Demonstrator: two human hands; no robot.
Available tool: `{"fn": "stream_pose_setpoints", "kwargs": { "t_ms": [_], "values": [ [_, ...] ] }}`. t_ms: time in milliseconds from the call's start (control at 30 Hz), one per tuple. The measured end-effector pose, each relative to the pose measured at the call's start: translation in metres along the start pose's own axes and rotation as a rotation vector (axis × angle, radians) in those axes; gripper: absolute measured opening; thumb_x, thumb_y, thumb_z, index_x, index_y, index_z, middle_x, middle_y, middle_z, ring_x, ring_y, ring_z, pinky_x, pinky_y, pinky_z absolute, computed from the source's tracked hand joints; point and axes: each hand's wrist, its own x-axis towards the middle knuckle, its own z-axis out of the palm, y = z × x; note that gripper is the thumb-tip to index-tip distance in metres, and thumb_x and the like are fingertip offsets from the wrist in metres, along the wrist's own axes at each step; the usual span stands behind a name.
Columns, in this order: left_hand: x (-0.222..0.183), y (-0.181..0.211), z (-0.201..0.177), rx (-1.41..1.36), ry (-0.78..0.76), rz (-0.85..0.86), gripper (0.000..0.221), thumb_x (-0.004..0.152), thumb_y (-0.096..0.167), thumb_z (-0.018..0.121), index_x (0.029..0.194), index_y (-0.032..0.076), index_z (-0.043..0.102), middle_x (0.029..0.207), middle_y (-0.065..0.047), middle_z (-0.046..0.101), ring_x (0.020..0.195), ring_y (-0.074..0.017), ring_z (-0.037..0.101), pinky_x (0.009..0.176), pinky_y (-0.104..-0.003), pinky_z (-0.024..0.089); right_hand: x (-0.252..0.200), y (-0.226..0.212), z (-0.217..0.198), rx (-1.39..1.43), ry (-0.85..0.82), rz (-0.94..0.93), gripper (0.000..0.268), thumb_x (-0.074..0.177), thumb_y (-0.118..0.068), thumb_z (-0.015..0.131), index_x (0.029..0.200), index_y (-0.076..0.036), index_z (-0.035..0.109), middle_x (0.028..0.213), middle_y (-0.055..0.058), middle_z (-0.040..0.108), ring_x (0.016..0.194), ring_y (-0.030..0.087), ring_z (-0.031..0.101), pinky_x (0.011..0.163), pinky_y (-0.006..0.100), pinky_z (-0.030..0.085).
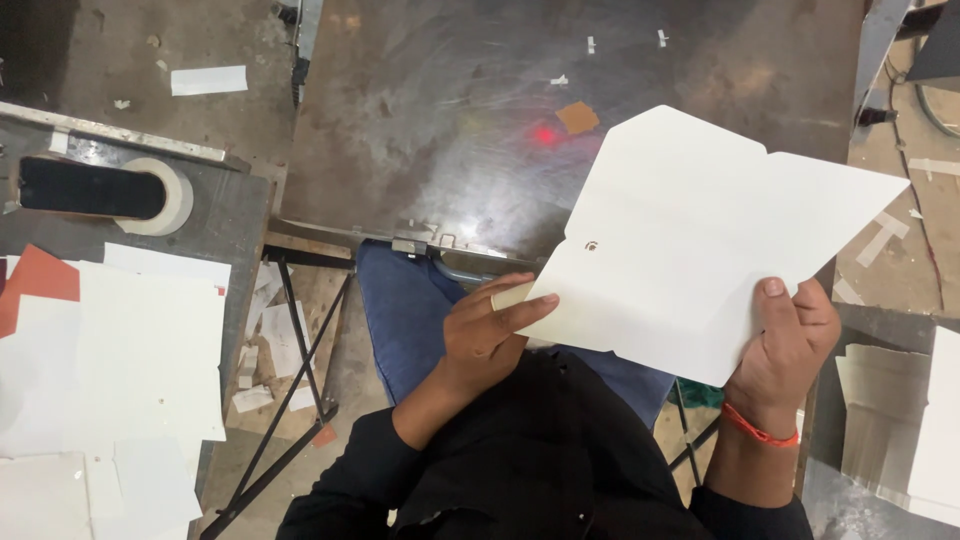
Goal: Operate an industrial die-cutting press to cut or crease paper sheets for envelopes.
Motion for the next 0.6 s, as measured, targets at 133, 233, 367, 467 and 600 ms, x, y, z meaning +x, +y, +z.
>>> {"fn": "stream_pose_setpoints", "kwargs": {
  "t_ms": [133, 233, 367, 467, 600],
  "values": [
    [0.002, 0.001, 0.000, 0.008, -0.011, 0.008, 0.047, 0.084, -0.015, 0.065, 0.120, 0.013, 0.074, 0.105, -0.008, 0.078, 0.097, -0.0222, 0.077, 0.108, -0.043, 0.060, 0.002, -0.001, 0.002, 0.004, 0.007, 0.004, 0.022, 0.115, -0.006, 0.053, 0.124, 0.011, 0.064, 0.112, 0.014, 0.072, 0.096, 0.013, 0.067, 0.089, 0.023, 0.052],
    [0.002, 0.000, 0.000, 0.020, -0.017, 0.026, 0.048, 0.084, -0.016, 0.064, 0.120, 0.013, 0.073, 0.105, -0.008, 0.078, 0.097, -0.0224, 0.077, 0.108, -0.043, 0.060, 0.003, 0.001, 0.000, 0.023, 0.000, -0.014, 0.022, 0.115, -0.005, 0.053, 0.125, 0.012, 0.063, 0.114, 0.014, 0.071, 0.099, 0.013, 0.067, 0.091, 0.024, 0.052],
    [0.003, -0.001, 0.001, 0.012, -0.020, 0.025, 0.046, 0.085, -0.016, 0.065, 0.120, 0.012, 0.073, 0.104, -0.008, 0.078, 0.095, -0.0209, 0.077, 0.107, -0.043, 0.060, 0.006, -0.008, 0.006, 0.058, -0.047, -0.064, 0.023, 0.116, -0.006, 0.051, 0.125, 0.013, 0.061, 0.115, 0.015, 0.071, 0.099, 0.015, 0.069, 0.091, 0.025, 0.055],
    [0.004, -0.001, 0.001, 0.027, -0.013, 0.032, 0.044, 0.086, -0.015, 0.065, 0.119, 0.012, 0.074, 0.106, -0.009, 0.078, 0.098, -0.0223, 0.077, 0.106, -0.042, 0.060, 0.007, -0.010, 0.007, 0.047, -0.058, -0.068, 0.025, 0.115, -0.006, 0.049, 0.126, 0.014, 0.060, 0.115, 0.016, 0.071, 0.098, 0.016, 0.071, 0.089, 0.026, 0.056],
    [0.007, 0.001, 0.001, 0.025, 0.005, 0.052, 0.039, 0.089, -0.013, 0.066, 0.121, 0.011, 0.072, 0.107, -0.011, 0.077, 0.101, -0.0232, 0.076, 0.105, -0.039, 0.060, 0.009, -0.006, 0.002, 0.048, -0.057, -0.071, 0.025, 0.115, -0.005, 0.050, 0.127, 0.014, 0.060, 0.115, 0.017, 0.071, 0.098, 0.016, 0.071, 0.090, 0.025, 0.056]
  ]
}}
